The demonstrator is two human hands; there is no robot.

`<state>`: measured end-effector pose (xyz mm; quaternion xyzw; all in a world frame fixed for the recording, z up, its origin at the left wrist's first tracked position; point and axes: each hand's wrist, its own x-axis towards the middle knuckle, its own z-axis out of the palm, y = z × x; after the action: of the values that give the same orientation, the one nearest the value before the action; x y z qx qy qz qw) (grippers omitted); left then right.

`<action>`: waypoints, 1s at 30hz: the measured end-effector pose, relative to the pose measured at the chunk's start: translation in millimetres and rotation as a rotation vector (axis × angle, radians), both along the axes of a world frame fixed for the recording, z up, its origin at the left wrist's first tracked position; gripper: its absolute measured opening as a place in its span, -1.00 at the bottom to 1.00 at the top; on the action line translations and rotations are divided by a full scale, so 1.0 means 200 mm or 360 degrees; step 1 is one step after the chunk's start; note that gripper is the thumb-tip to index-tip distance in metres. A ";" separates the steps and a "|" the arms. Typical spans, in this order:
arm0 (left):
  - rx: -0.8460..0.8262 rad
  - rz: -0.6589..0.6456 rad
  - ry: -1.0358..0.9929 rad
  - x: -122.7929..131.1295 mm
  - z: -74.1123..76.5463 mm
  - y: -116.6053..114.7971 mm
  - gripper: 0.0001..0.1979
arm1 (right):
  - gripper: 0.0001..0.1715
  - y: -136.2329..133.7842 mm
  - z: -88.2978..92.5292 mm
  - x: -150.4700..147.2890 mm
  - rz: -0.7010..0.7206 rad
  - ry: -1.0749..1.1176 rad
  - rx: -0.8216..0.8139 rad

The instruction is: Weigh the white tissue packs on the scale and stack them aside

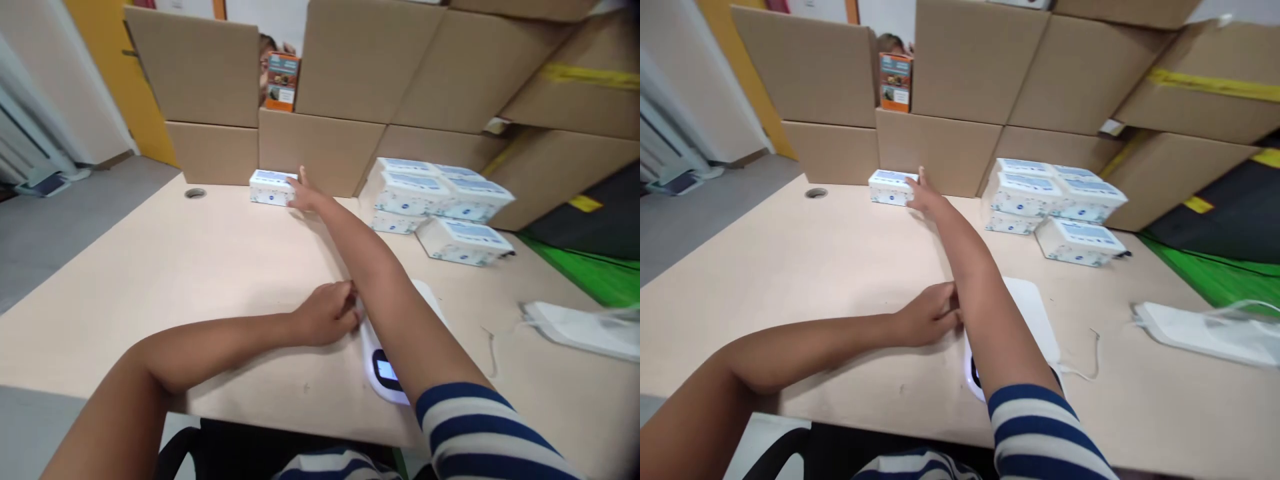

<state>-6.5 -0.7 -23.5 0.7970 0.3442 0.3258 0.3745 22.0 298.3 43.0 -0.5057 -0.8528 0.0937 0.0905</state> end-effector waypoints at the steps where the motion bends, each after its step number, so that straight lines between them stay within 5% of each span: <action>1: -0.0034 0.0031 0.0036 -0.01 0.01 0.00 -0.58 | 0.08 -0.03 0.01 0.07 0.0089 0.0017 0.0125; 5: -0.0160 0.0107 0.0080 -0.04 0.00 0.01 -0.31 | -0.36 -0.26 -0.03 0.53 0.0524 0.0074 0.0789; 9: -0.0169 0.0170 0.0065 -0.07 -0.02 0.00 -0.29 | -0.36 -0.58 -0.13 1.27 0.0640 -0.0012 0.1089; 11: -0.0180 0.0202 0.0080 -0.08 -0.04 0.00 -0.27 | -0.35 -0.70 -0.16 1.62 0.0317 0.0043 0.1156; 14: -0.0142 0.0278 0.0131 -0.09 -0.07 0.03 -0.21 | -0.37 -0.76 -0.20 1.95 -0.0555 0.0054 0.0987; 17: -0.0109 0.0350 0.0161 -0.10 -0.09 0.05 -0.21 | -0.20 -0.72 -0.26 2.03 -0.0988 0.0032 0.0704; 22: -0.0103 0.0446 0.0182 -0.12 -0.10 0.06 -0.31 | -0.02 -0.67 -0.30 2.00 -0.0899 0.0123 0.0327; 30: -0.0107 0.0387 0.0133 -0.14 -0.06 0.08 -0.35 | -0.01 -0.71 -0.21 1.96 -0.0861 -0.0141 0.0369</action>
<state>-33.9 15.1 -34.9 0.7493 0.4644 0.3235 0.3440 414.8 157.0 0.6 -0.7046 -0.6951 -0.0538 0.1320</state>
